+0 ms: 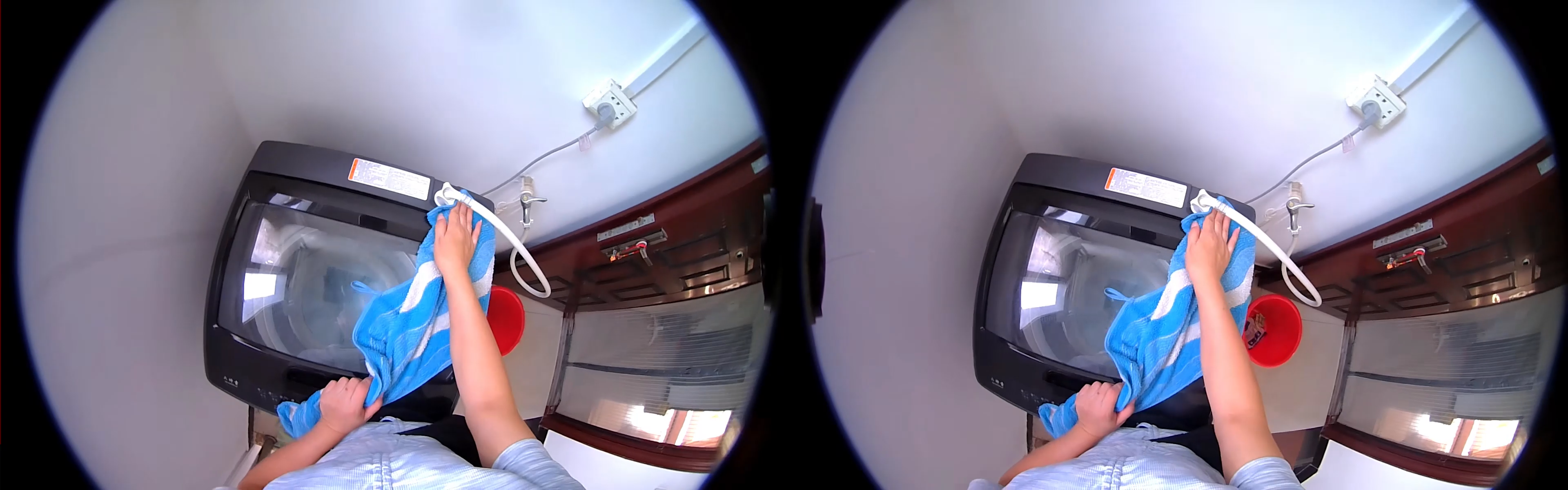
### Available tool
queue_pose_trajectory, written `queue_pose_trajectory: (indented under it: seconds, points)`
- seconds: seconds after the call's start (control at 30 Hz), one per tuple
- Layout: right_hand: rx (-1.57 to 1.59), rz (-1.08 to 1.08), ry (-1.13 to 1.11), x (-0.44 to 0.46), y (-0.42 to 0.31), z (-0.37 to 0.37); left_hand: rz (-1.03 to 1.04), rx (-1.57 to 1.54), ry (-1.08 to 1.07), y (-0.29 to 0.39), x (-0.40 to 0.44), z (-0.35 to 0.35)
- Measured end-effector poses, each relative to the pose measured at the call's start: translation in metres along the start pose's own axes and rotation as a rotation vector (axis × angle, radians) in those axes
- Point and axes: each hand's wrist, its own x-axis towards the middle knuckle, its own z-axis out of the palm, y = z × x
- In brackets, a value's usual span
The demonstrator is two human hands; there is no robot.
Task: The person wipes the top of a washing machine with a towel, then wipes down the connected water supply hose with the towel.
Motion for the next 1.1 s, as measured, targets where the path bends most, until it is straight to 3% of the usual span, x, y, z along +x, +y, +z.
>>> queue_pose_trajectory:
  seconds: [0.07, 0.17, 0.33, 0.4, 0.6, 0.67, 0.73, 0.87, 1.1]
  points:
    - [0.042, -0.092, 0.05, -0.012, 0.008, -0.008, -0.01, -0.008, -0.001, -0.001, -0.001, 0.001]
    - [0.19, -0.341, -0.102, -0.027, 0.019, -0.035, 0.004, -0.005, -0.019, -0.001, 0.001, 0.0]
    - [0.185, -0.302, -0.046, -0.027, 0.028, -0.041, 0.009, -0.016, -0.016, -0.001, 0.003, -0.004]
    - [-0.066, -0.308, -0.013, -0.014, 0.019, -0.038, 0.019, -0.013, -0.01, -0.002, 0.001, -0.002]
    - [0.024, -0.241, -0.116, 0.017, 0.052, -0.033, 0.036, -0.007, -0.001, -0.002, -0.001, 0.002]
    - [0.076, -0.02, 0.01, 0.028, 0.075, -0.016, 0.006, -0.006, 0.011, -0.002, -0.001, 0.001]
    - [0.32, 0.257, -0.138, 0.036, 0.08, -0.022, 0.011, 0.017, 0.009, -0.001, 0.0, 0.001]
    - [0.1, 0.108, -0.095, 0.014, 0.078, -0.024, 0.016, 0.023, 0.017, 0.0, -0.001, 0.0]
    - [0.159, -0.129, -0.051, -0.081, 0.074, -0.063, 0.03, 0.037, 0.0, -0.002, -0.003, 0.002]
